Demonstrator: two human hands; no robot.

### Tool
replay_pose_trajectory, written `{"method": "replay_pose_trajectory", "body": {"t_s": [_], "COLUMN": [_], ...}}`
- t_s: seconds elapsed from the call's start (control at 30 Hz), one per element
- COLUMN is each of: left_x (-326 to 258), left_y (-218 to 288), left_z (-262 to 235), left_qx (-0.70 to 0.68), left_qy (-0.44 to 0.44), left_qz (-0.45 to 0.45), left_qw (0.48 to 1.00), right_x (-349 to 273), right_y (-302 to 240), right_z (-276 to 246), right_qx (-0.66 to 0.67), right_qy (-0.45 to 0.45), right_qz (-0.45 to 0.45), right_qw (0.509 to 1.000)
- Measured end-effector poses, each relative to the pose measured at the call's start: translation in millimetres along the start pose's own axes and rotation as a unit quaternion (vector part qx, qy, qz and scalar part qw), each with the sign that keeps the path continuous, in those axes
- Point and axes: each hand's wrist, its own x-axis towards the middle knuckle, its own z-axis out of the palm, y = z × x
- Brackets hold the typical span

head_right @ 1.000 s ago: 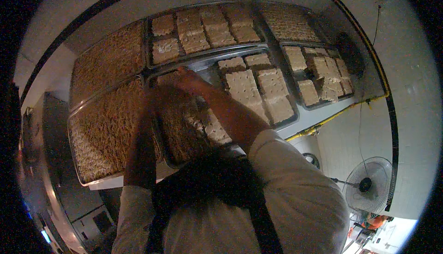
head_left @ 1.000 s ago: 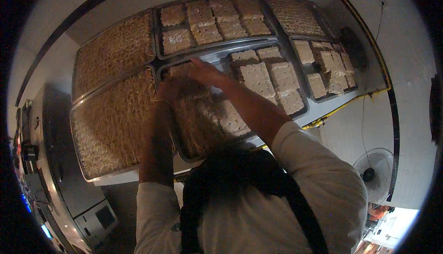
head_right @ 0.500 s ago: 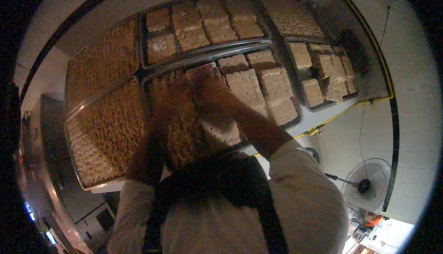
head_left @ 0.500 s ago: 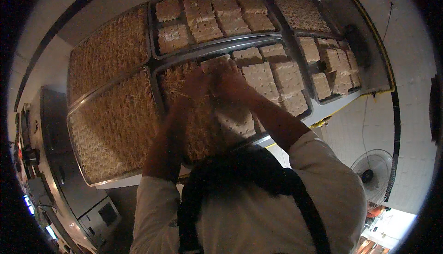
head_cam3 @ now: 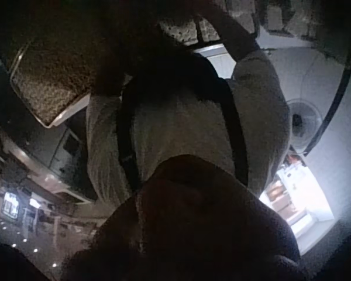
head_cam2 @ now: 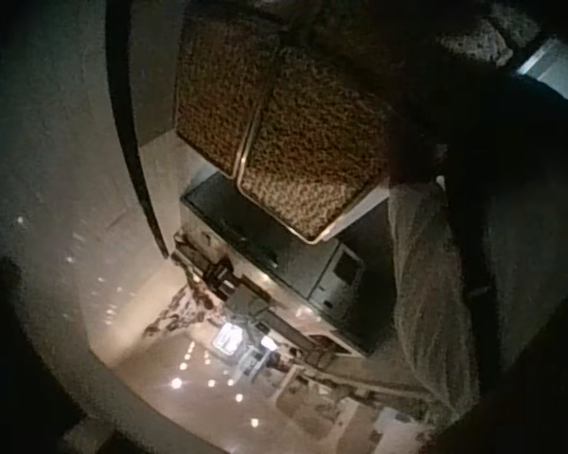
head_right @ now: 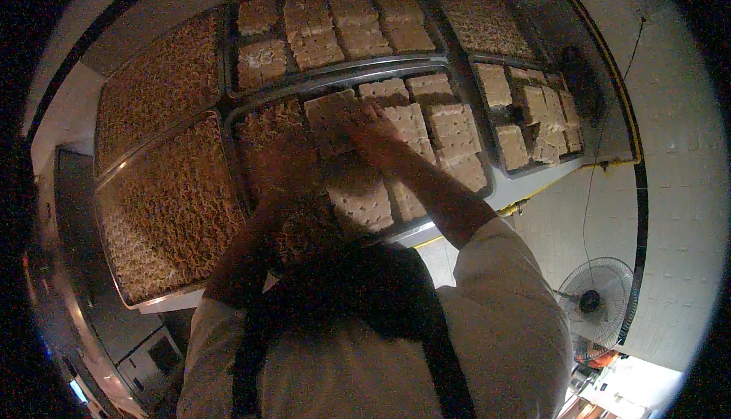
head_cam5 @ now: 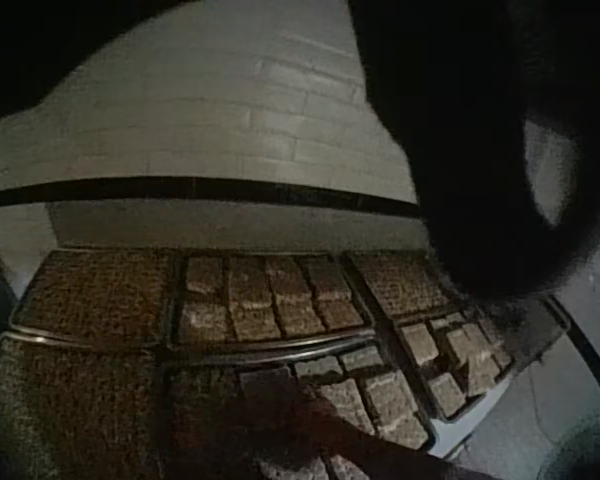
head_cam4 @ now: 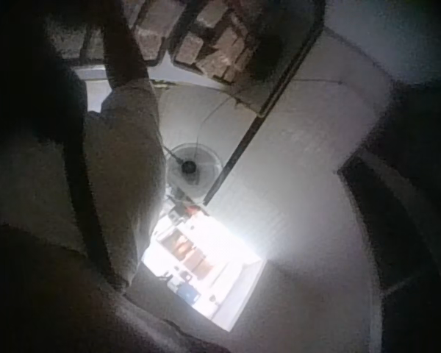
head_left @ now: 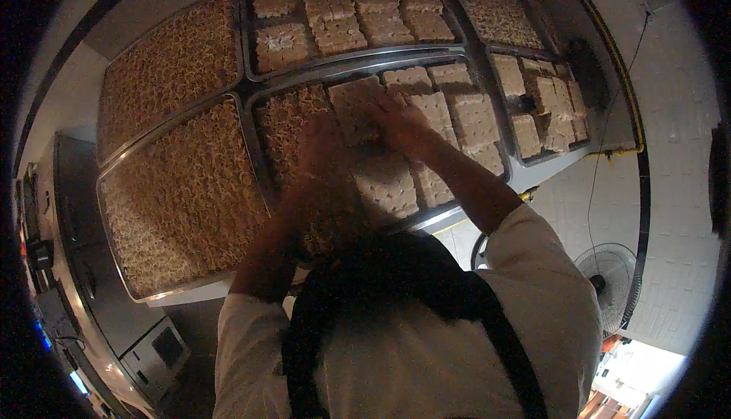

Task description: The person arranges rectangular food blocks on metal trays. They pick up blocks from a large tray and place them neatly in rows on smaller trays, repeating the process continuously.

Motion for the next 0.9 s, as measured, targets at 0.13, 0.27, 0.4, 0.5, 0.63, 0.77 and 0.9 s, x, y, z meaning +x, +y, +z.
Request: {"method": "replay_pose_trajectory", "body": {"t_s": [0.13, 0.27, 0.4, 0.5, 0.63, 0.77, 0.9], "left_x": [15.2, 12.6, 9.6, 13.1, 18.5, 16.3, 11.9], "left_y": [26.8, 19.2, 22.3, 26.5, 28.7, 30.5, 27.0], "left_z": [-32.9, -49.4, -42.5, -37.4, -37.0, -37.8, -36.1], "left_qx": [-0.037, -0.034, -0.016, -0.017, -0.091, -0.090, -0.052], "left_qy": [0.059, 0.100, 0.097, 0.152, 0.093, 0.074, 0.101], "left_qz": [-0.003, 0.034, 0.016, 0.003, -0.003, -0.020, 0.007], "left_qw": [0.998, 0.994, 0.995, 0.988, 0.992, 0.993, 0.994], "right_x": [5.8, -6.3, -5.4, -0.9, 2.0, -2.0, -4.9], "right_y": [7.8, 11.1, 12.0, 12.1, 10.2, 5.6, -2.5], "right_z": [-10.4, -24.8, -18.4, -11.5, -13.1, -21.7, -24.8], "right_qx": [0.069, -0.063, -0.071, -0.035, 0.028, -0.001, -0.095], "right_qy": [-0.157, -0.070, -0.068, -0.025, -0.107, -0.154, -0.059], "right_qz": [0.049, 0.018, 0.043, 0.034, 0.110, 0.030, -0.007], "right_qw": [0.984, 0.995, 0.994, 0.999, 0.988, 0.988, 0.994]}}
